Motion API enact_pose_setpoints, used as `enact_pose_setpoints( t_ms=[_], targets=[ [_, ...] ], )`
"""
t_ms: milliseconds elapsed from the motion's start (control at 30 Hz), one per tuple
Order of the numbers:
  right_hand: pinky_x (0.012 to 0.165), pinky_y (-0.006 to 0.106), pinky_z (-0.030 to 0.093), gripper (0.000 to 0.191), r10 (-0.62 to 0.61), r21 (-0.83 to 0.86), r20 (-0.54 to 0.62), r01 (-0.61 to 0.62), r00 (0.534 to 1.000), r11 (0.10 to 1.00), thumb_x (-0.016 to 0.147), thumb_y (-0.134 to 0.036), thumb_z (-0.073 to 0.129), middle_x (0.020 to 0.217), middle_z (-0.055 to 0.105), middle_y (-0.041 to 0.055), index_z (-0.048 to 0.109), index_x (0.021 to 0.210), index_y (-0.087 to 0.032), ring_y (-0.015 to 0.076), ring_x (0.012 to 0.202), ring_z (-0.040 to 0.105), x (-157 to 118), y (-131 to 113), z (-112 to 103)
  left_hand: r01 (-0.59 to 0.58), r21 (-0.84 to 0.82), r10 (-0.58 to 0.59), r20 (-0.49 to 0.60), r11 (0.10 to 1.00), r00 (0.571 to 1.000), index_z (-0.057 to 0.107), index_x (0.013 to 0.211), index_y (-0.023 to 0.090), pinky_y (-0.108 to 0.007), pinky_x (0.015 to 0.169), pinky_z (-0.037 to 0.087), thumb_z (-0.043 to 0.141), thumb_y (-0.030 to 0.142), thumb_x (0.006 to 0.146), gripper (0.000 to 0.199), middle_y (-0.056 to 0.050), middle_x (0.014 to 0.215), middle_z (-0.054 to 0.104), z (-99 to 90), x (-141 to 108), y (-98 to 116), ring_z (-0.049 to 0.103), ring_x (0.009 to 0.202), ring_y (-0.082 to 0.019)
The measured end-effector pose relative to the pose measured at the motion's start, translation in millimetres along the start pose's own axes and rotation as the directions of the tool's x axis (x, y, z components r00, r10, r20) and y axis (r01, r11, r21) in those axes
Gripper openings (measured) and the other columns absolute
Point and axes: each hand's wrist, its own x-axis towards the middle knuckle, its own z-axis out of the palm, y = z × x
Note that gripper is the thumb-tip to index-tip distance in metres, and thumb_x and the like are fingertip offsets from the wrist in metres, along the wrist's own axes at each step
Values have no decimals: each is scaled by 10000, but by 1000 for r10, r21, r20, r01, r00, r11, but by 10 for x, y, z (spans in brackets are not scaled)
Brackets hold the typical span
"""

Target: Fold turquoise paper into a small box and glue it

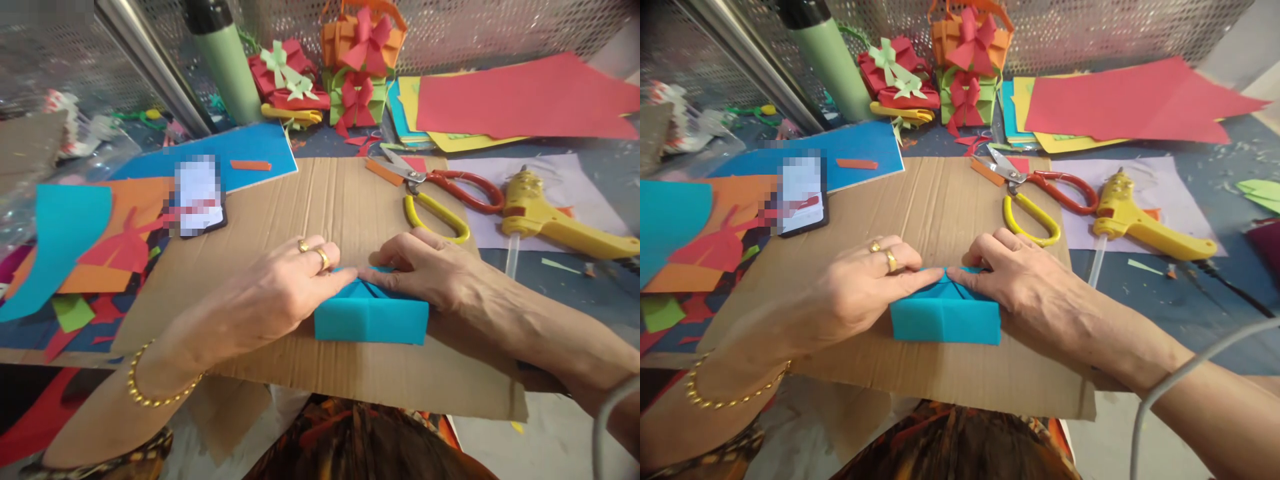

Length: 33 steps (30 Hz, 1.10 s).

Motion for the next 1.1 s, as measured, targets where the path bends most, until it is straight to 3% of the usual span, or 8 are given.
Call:
enact_pose_setpoints(
  t_ms=[333,433,533,633,767,933,1100],
  targets=[
    [734,307,457,341,-36,-50,-20,35,999,998,1064,-220,468,1121,661,101,746,1255,-276,199,913,599,9,44,15,-14,-98,22,83,995,996,730,1078,179,-324,747,415,436,126,1095,299,-43,925,576,14,-41,-51,499,827,-194],
    [698,304,482,383,-67,-45,-57,64,996,997,1047,-183,461,1082,663,103,710,1330,-251,195,881,609,-15,65,10,11,-143,-2,67,990,998,722,1025,184,-313,724,398,444,164,1109,292,-26,891,551,25,-33,-54,491,819,-183],
    [694,310,520,447,-14,-19,-154,11,988,1000,1036,-132,428,1064,669,100,659,1402,-241,180,847,619,-45,69,0,42,-165,-31,72,985,997,716,979,191,-293,708,386,444,188,1121,308,-9,882,557,27,-18,-50,496,808,-161],
    [674,319,513,414,6,-60,-258,-22,966,998,988,-91,441,987,671,89,735,1245,-227,176,804,607,-46,55,-28,54,-184,-44,58,981,997,718,983,186,-284,706,384,418,229,1139,341,-2,880,554,34,-16,-52,502,799,-149],
    [675,332,497,275,-39,-60,-116,33,992,998,958,-106,508,937,686,94,769,934,-189,181,786,610,-14,39,-96,66,-186,-56,58,980,997,710,968,188,-291,713,378,409,233,1141,351,-8,884,545,45,-39,-53,511,812,-155],
    [693,322,462,204,-67,-52,-36,65,997,997,958,-115,567,978,708,89,758,933,-183,179,809,621,-3,41,-126,86,-215,-64,107,973,992,704,964,205,-293,727,374,440,206,1129,311,-11,905,541,43,-68,-65,510,842,-160],
    [632,304,408,245,-74,-54,-103,69,992,996,969,-106,535,905,676,79,746,869,-180,164,747,569,-15,72,-75,75,-262,-46,115,962,992,710,1008,226,-293,718,366,438,227,1131,299,-8,922,540,62,-75,-104,510,861,-158]
  ],
)
